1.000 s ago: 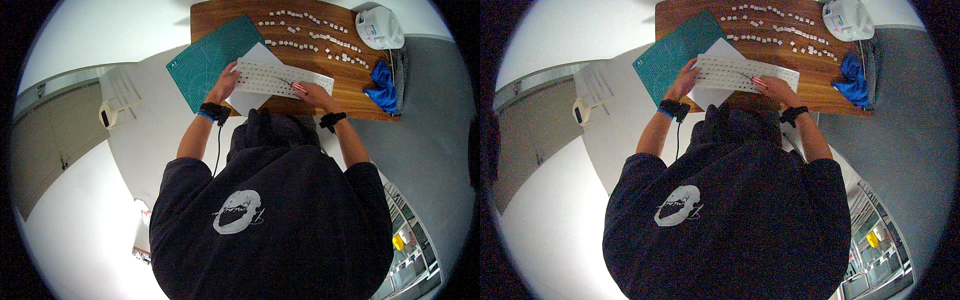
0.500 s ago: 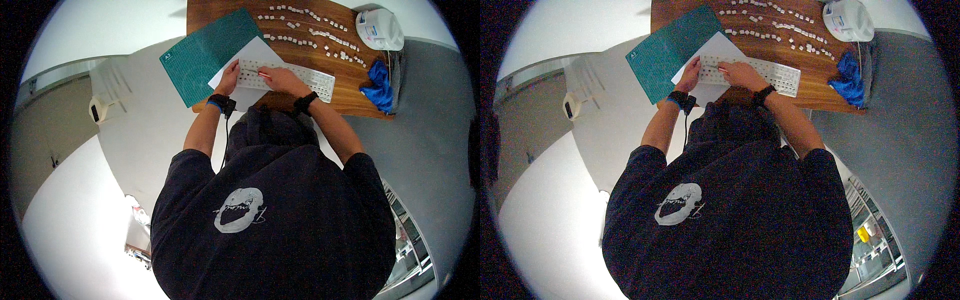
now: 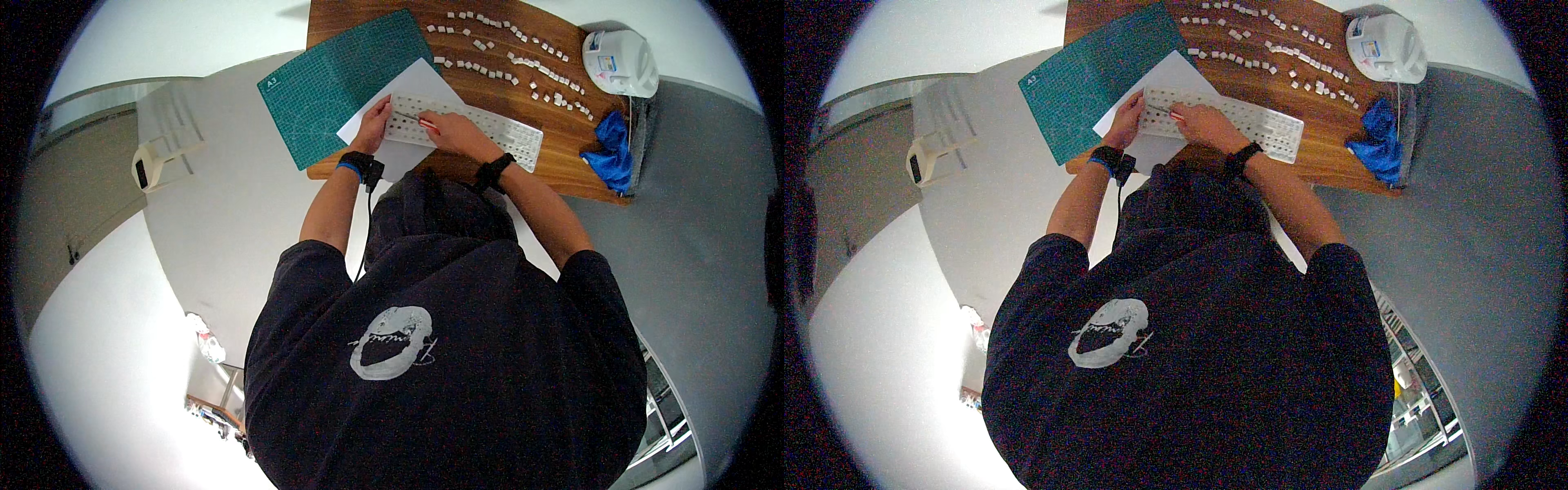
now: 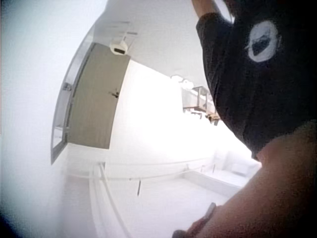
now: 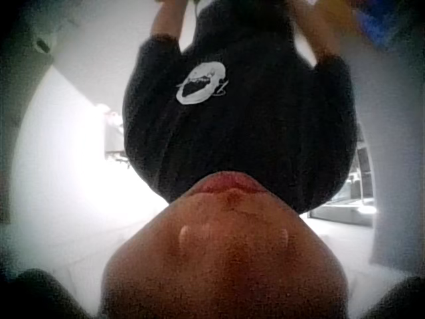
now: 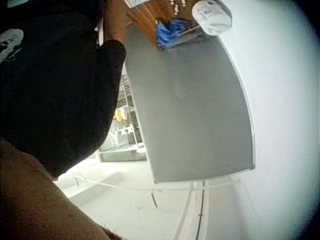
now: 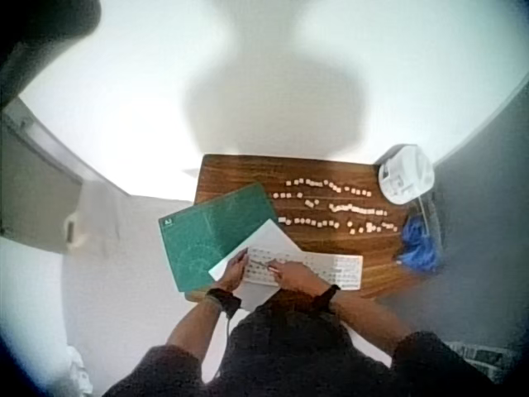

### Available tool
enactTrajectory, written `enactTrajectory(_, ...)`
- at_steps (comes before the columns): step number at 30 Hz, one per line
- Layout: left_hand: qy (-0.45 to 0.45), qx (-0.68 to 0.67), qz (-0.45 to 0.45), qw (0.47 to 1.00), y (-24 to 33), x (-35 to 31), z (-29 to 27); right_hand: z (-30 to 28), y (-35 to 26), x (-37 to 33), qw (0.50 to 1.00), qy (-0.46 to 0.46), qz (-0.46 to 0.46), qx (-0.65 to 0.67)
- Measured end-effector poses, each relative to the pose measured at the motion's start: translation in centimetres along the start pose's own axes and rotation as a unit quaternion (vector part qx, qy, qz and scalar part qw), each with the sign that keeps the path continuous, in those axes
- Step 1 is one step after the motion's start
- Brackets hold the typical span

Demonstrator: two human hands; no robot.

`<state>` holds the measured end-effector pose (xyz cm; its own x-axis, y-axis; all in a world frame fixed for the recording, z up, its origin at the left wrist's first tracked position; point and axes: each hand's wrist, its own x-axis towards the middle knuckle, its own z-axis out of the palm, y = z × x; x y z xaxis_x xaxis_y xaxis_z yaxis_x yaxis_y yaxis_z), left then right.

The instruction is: The person uses a red-handled tool to press white keycaps into a white keyboard base on a wooden table. The person repeatedly picks up keycaps and inserts them into the keyboard, then sets the tool down and continues the process.

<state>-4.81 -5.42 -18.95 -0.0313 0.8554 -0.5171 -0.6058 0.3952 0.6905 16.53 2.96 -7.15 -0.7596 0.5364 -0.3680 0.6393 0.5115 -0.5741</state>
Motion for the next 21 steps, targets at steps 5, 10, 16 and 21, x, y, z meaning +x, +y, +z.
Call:
enactTrajectory(5,-0.001,0.003,0.006,1.0,-0.5,0.3,-0.6,-0.3,-0.4,0.2,1.0,-0.003,-0.011,0.007)
enactTrajectory(10,0.023,-0.028,-0.002,0.999,-0.3,0.1,0.0,-0.1,-0.4,0.2,1.0,0.007,-0.016,-0.005)
enactTrajectory(16,0.025,-0.035,-0.005,0.999,-0.6,0.4,-0.6,-0.5,-2.6,1.0,0.998,-0.001,-0.003,-0.06)
enactTrajectory(21,0.029,-0.011,-0.025,0.999,-0.1,0.0,0.1,-0.1,-4.1,1.6,0.995,0.014,-0.007,-0.098)
